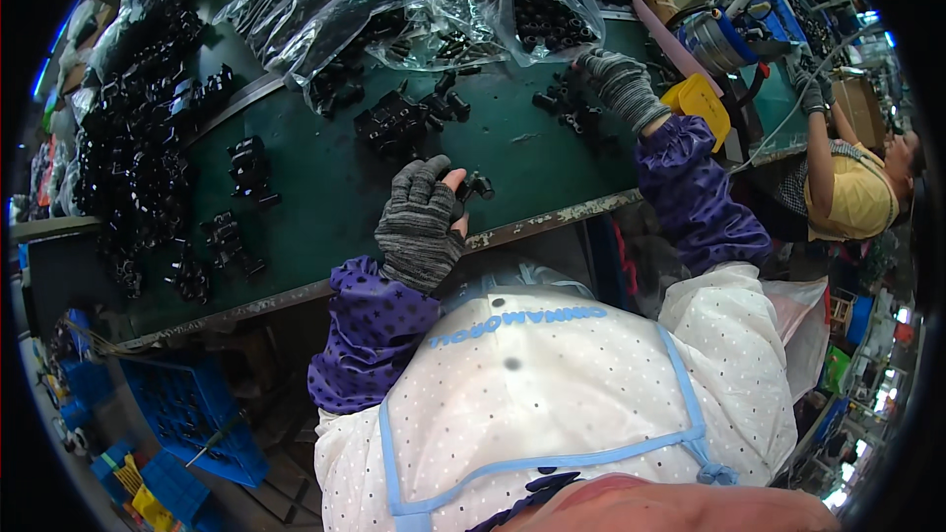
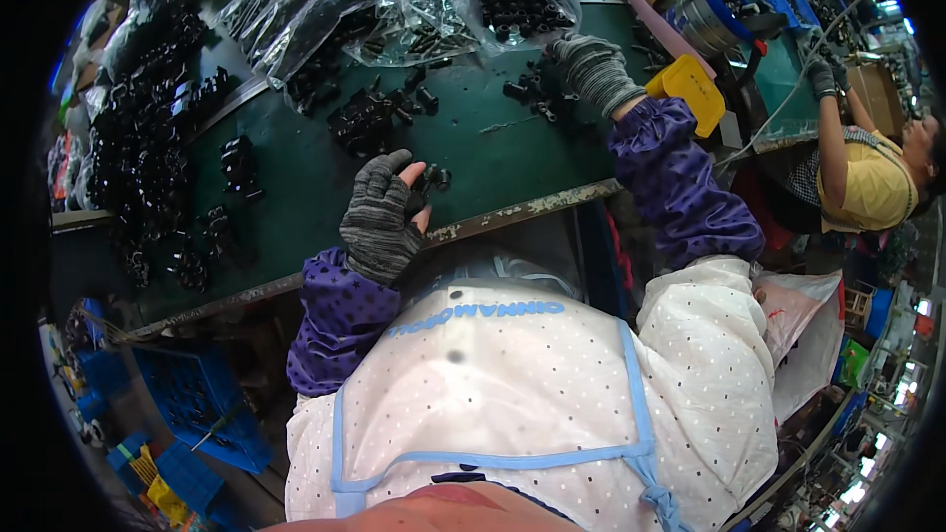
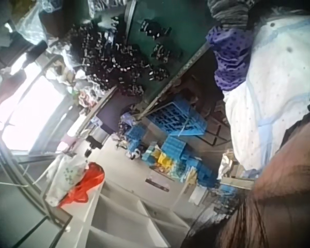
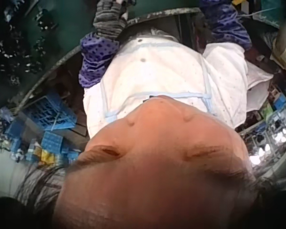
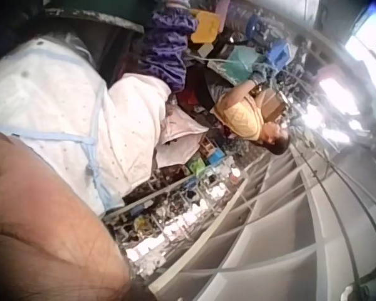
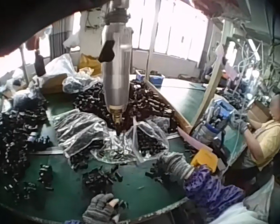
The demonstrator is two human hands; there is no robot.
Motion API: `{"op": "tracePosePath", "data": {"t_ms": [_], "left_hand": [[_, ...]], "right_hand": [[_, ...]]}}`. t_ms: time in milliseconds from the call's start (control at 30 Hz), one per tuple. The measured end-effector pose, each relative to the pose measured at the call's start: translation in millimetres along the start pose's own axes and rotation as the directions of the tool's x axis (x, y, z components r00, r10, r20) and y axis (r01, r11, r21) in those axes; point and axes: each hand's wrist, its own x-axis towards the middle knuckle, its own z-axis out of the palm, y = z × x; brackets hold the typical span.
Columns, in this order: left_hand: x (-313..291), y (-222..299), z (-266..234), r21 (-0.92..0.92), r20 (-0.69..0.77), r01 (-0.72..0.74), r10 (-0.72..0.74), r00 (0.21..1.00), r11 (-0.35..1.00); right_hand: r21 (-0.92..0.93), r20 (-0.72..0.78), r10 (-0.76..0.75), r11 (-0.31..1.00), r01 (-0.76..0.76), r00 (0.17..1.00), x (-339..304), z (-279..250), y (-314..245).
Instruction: Assembling small plastic and electronic parts using an electric screwdriver on an assembly line.
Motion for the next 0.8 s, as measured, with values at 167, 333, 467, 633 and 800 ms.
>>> {"op": "tracePosePath", "data": {"t_ms": [167,333,467,633,800], "left_hand": [[0.1,6.2,2.4,-0.018,0.022,0.026,-0.025,0.999,1.000],[0.4,4.3,2.4,-0.037,0.028,0.039,-0.037,0.999,0.999],[0.8,3.6,4.0,-0.063,0.005,0.037,-0.037,0.999,0.997],[0.1,5.6,3.8,-0.144,-0.050,0.034,-0.042,0.998,0.989],[0.0,3.5,4.6,0.013,-0.041,-0.060,0.061,0.997,0.998]], "right_hand": [[0.098,-0.076,0.067,0.993,-0.060,0.995,2.4,14.4,-4.4],[0.359,-0.098,0.154,0.927,-0.110,0.983,-3.0,-2.6,-17.9],[0.821,-0.091,-0.075,0.559,0.118,0.993,-28.1,-32.6,-55.0],[0.913,0.057,-0.399,0.391,0.114,0.915,-29.6,-42.8,-111.7],[0.932,0.019,-0.445,0.333,0.146,0.895,-19.3,-42.4,-123.5]]}}
